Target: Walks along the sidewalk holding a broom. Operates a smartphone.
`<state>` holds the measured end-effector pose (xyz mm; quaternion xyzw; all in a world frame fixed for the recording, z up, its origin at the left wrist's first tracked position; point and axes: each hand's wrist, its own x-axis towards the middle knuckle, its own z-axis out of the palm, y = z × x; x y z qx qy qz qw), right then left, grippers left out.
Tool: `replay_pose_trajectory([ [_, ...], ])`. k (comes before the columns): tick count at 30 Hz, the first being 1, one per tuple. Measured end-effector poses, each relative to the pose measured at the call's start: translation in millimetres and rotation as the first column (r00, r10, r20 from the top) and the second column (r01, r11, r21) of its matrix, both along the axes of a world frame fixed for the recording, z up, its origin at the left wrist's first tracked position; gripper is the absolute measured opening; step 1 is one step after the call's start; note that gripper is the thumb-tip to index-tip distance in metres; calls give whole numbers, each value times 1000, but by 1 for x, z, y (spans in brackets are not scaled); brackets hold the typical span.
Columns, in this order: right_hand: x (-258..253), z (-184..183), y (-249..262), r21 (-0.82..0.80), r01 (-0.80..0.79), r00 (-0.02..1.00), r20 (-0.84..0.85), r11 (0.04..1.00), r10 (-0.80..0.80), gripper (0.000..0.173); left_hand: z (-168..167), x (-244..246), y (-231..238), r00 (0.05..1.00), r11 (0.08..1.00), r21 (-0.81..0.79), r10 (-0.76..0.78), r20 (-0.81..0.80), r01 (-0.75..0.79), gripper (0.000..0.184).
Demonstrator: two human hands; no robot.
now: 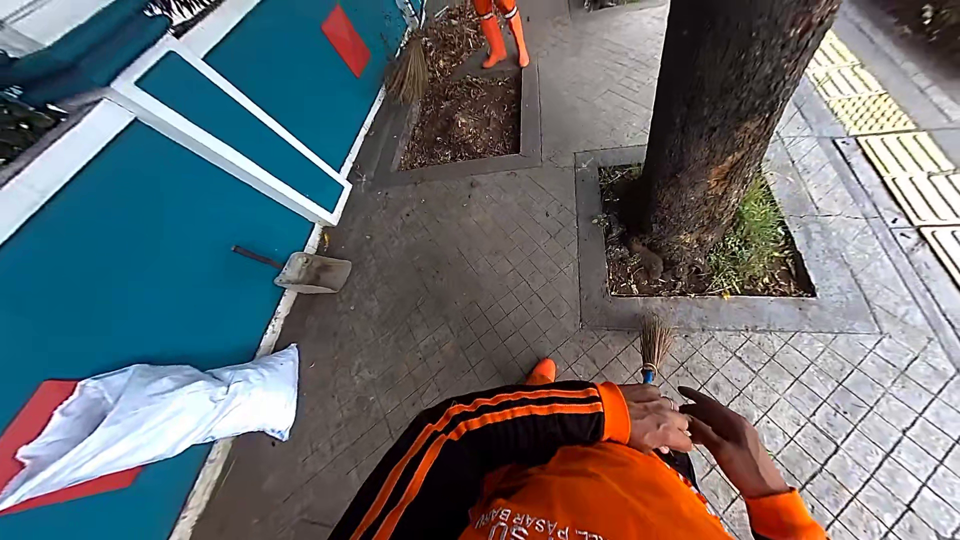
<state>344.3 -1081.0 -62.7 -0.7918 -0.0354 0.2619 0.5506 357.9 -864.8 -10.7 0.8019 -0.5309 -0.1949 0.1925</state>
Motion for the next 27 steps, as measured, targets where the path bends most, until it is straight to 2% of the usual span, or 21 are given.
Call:
replay_pose_trajectory([
  [3,-4,12,6,-25,-105,993,46,994,106,51,-4,-8,11,974,994,-102,-23,226,47,22],
  [7,-8,17,9,-62,-257,966,17,965,258,47,4,-15,47,968,997,-70,-10,251,29,21],
  [11,-12,21,12,-80,-306,951,28,949,309,36,2,-29,114,974,993,0,116,197,-118,9],
  [14,-13,18,16,-30,-346,930,120,938,347,26,-6,-51,163,944,959,41,268,194,-281,6],
  [17,-10,15,31,12,-423,883,230,906,409,22,-17,-73,183,882,905,9,413,225,-426,10],
  [19,-5,19,47,-30,-493,833,272,869,482,22,-18,-80,181,834,842,23,529,153,-539,17],
  [21,3,25,64,-86,-591,766,252,802,592,21,-13,-80,173,719,721,135,691,-77,-679,28],
  [24,12,22,91,-181,-723,634,209,667,745,20,-15,-74,163,385,515,359,843,-375,-778,53],
  [26,17,21,109,-301,-758,546,194,579,815,22,-22,-72,152,220,445,468,861,-459,-763,59],
  [27,19,24,117,-378,-769,490,169,515,855,23,-24,-72,146,191,440,507,862,-469,-741,60],
])
